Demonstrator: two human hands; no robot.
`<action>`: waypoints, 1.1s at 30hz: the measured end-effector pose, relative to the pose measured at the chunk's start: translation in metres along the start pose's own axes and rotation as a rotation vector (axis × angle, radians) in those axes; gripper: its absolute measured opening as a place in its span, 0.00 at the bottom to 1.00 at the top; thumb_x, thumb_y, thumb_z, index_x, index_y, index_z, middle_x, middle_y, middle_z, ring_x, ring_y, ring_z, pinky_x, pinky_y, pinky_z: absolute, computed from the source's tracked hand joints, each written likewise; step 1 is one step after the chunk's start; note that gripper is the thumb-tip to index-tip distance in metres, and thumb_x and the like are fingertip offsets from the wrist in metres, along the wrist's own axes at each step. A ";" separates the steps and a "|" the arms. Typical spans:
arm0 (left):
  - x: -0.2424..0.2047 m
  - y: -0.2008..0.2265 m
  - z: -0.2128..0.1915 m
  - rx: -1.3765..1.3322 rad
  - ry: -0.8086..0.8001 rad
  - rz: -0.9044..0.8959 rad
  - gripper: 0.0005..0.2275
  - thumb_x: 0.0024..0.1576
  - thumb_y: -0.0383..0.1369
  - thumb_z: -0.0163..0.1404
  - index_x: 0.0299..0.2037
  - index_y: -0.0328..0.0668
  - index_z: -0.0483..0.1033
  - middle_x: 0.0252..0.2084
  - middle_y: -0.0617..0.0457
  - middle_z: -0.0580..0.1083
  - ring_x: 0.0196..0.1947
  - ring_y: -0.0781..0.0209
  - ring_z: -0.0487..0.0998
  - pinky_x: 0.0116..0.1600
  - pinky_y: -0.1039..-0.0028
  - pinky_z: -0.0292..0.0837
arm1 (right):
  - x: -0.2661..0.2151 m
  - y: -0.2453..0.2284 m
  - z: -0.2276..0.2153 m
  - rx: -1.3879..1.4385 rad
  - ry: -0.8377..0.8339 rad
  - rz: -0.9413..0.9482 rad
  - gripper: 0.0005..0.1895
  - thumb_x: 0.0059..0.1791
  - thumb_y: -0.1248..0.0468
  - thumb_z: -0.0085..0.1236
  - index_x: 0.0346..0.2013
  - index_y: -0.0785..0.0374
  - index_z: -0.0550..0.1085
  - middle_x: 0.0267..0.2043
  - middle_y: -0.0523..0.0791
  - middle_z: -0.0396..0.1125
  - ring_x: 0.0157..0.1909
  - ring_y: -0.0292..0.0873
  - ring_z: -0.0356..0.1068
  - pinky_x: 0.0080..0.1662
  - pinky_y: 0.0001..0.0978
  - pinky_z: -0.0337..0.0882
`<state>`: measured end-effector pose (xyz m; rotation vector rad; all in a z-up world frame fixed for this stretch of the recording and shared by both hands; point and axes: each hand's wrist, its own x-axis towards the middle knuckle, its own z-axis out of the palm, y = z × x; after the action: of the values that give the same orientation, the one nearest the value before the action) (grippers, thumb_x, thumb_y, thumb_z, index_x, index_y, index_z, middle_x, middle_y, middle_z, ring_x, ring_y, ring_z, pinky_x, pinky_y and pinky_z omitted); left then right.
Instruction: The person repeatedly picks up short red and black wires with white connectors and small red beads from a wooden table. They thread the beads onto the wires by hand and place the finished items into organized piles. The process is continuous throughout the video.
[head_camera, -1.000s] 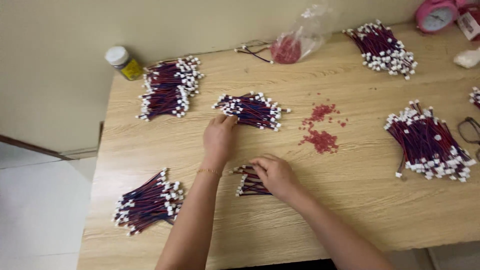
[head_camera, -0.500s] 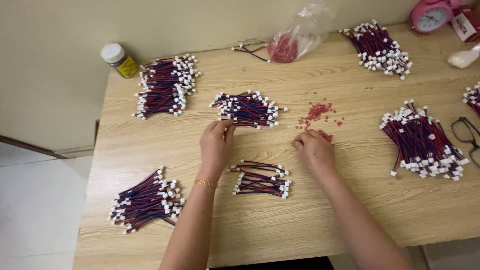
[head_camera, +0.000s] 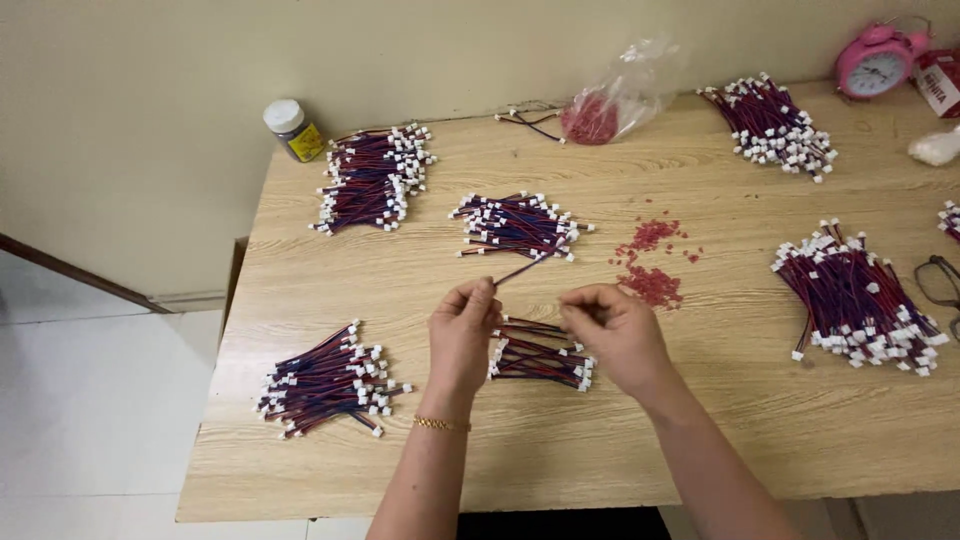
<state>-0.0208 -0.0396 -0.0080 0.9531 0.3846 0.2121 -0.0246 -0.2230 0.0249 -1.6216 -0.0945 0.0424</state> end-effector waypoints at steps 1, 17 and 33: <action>-0.006 0.000 0.003 0.000 -0.001 0.002 0.07 0.56 0.31 0.55 0.36 0.35 0.75 0.26 0.47 0.73 0.22 0.63 0.75 0.28 0.80 0.74 | -0.001 -0.001 0.004 0.001 0.000 -0.002 0.08 0.44 0.71 0.61 0.38 0.68 0.76 0.28 0.48 0.73 0.29 0.37 0.71 0.34 0.31 0.75; -0.059 0.005 0.010 0.049 -0.190 0.184 0.10 0.57 0.26 0.52 0.48 0.33 0.72 0.28 0.47 0.74 0.25 0.64 0.75 0.28 0.81 0.72 | -0.019 -0.054 0.020 -0.666 0.061 -0.807 0.02 0.45 0.62 0.62 0.32 0.51 0.79 0.30 0.38 0.68 0.35 0.42 0.67 0.41 0.34 0.67; -0.062 0.014 0.007 0.033 -0.307 0.226 0.11 0.57 0.25 0.50 0.50 0.35 0.72 0.27 0.50 0.73 0.26 0.66 0.75 0.31 0.82 0.70 | -0.023 -0.057 0.027 -0.323 -0.123 -0.441 0.03 0.43 0.67 0.64 0.30 0.56 0.80 0.29 0.44 0.72 0.36 0.43 0.71 0.43 0.34 0.69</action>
<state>-0.0744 -0.0580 0.0215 1.0438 -0.0027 0.2610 -0.0522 -0.1952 0.0799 -1.8856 -0.5765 -0.2233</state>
